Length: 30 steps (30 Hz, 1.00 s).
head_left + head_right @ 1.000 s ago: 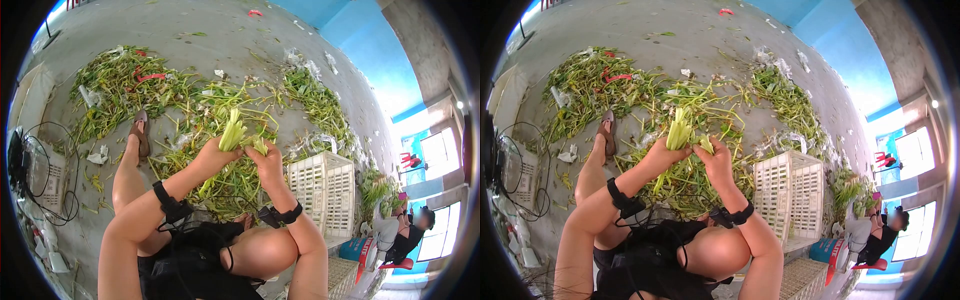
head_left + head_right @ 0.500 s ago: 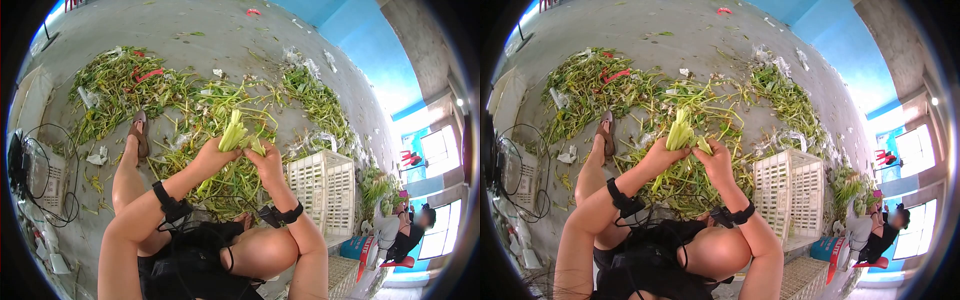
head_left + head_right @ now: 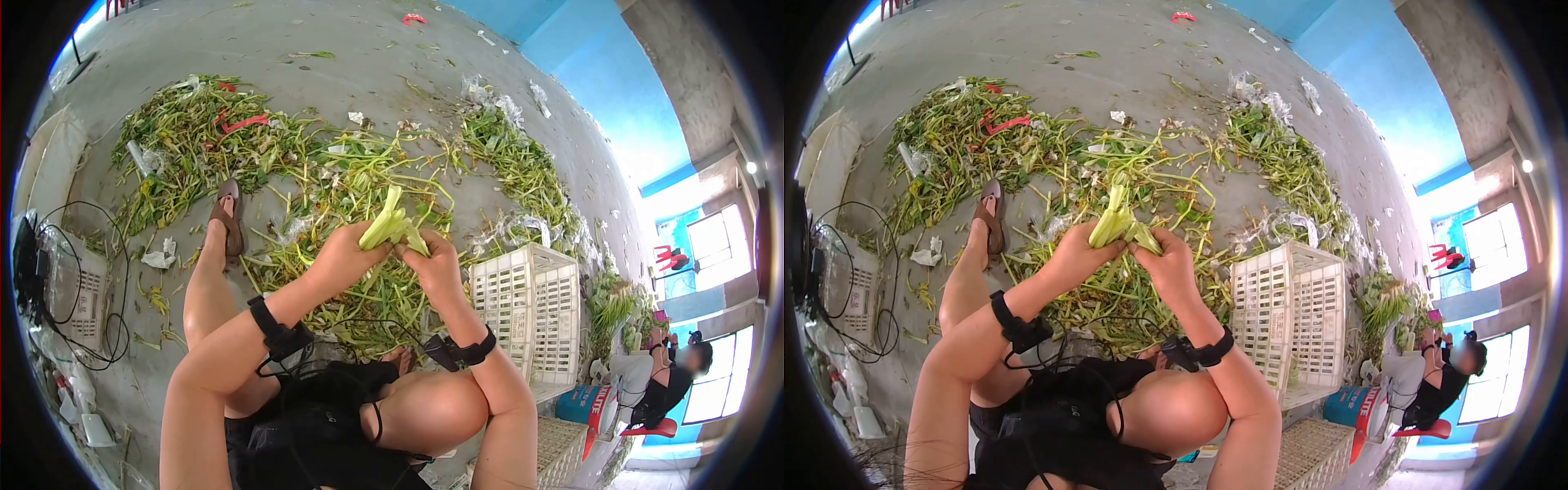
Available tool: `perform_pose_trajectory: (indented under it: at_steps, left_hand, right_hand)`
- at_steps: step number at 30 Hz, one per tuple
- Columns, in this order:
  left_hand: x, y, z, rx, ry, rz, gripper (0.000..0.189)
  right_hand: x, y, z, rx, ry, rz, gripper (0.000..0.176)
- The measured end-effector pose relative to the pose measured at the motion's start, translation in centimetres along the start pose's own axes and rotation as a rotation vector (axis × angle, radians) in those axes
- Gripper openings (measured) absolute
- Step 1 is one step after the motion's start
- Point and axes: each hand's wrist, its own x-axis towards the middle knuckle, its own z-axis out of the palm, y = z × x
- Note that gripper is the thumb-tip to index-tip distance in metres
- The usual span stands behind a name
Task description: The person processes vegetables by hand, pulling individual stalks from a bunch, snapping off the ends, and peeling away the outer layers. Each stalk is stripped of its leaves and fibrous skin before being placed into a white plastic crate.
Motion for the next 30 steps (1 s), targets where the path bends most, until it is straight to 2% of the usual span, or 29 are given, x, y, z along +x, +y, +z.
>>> perform_pose_trajectory:
  at_steps: [10, 20, 22, 25, 26, 28, 30]
  left_hand:
    - [-0.2, 1.4, -0.7, 0.062, -0.092, -0.036, 0.02]
    - [-0.4, 0.9, 0.5, 0.155, 0.053, 0.05, 0.024]
    - [-0.4, 0.6, 0.7, 0.061, 0.074, 0.024, 0.022]
    - [0.1, 0.3, 0.2, -0.262, -0.027, -0.055, 0.021]
    - [0.3, 0.3, -0.1, -0.252, -0.064, -0.12, 0.021]
    - [0.3, 1.4, -0.8, -0.232, -0.138, -0.251, 0.023]
    - [0.1, 1.5, -0.6, -0.286, -0.161, -0.21, 0.027]
  right_hand:
    - [-0.1, 0.4, -0.1, -0.029, -0.004, -0.026, 0.021]
    - [-0.3, -0.6, 0.6, -0.197, 0.081, -0.081, 0.016]
    - [-0.1, -0.1, 0.5, -0.01, 0.067, -0.027, 0.017]
    - [-0.2, -0.9, 0.4, 0.26, 0.026, 0.077, 0.019]
    - [-0.3, -1.2, 0.4, 0.349, 0.009, 0.116, 0.019]
    - [-0.3, -1.2, 0.2, 0.342, -0.01, 0.101, 0.02]
    - [-0.3, -0.8, 0.0, 0.296, -0.032, 0.079, 0.02]
